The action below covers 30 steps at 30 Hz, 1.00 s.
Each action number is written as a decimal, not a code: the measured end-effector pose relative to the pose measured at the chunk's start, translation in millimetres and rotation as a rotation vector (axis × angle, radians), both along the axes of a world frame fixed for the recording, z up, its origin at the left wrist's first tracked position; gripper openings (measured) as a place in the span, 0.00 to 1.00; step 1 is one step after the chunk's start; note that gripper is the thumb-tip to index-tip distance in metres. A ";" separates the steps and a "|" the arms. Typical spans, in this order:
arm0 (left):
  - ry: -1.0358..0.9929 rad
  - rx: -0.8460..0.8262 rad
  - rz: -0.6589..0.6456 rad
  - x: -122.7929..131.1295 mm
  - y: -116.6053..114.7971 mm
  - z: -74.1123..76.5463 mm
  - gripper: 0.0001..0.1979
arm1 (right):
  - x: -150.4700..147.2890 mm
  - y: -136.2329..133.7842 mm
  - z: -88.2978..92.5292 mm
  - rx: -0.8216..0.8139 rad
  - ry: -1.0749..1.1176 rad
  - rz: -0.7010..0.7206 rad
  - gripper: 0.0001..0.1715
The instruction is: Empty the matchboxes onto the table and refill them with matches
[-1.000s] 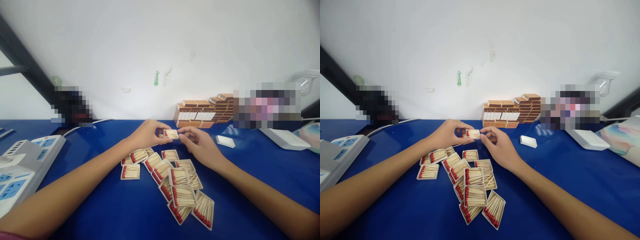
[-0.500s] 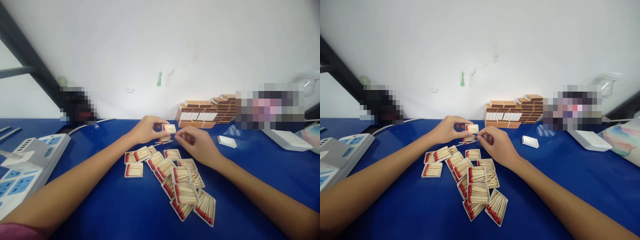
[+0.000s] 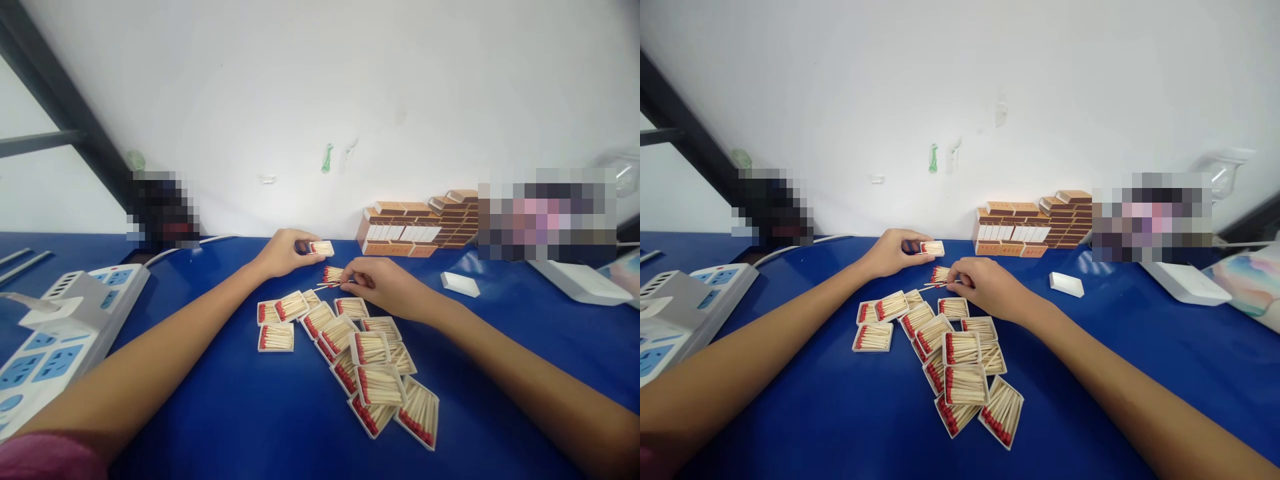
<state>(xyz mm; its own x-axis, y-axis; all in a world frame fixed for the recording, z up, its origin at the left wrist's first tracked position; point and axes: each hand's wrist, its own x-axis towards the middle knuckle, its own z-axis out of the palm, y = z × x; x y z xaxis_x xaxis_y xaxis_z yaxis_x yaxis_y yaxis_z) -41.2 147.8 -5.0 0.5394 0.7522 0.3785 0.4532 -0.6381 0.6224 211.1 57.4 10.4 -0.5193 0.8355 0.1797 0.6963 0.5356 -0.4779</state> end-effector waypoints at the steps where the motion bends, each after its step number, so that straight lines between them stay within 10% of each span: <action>1: 0.003 -0.001 -0.002 -0.2 0.2 -0.8 0.21 | 0.7 0.2 -1.1 -0.013 0.002 -0.004 0.07; 30: 0.023 0.121 0.025 2.7 -1.1 -9.6 0.19 | 11.8 4.5 -11.6 0.133 -0.065 -0.006 0.08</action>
<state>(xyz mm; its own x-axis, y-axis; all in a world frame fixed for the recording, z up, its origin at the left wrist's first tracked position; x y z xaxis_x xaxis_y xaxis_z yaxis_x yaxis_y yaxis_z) -38.5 146.7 -14.5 0.5307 0.7149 0.4554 0.4829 -0.6965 0.5307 222.9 61.8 -1.2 -0.5284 0.8096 0.2556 0.7268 0.5869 -0.3567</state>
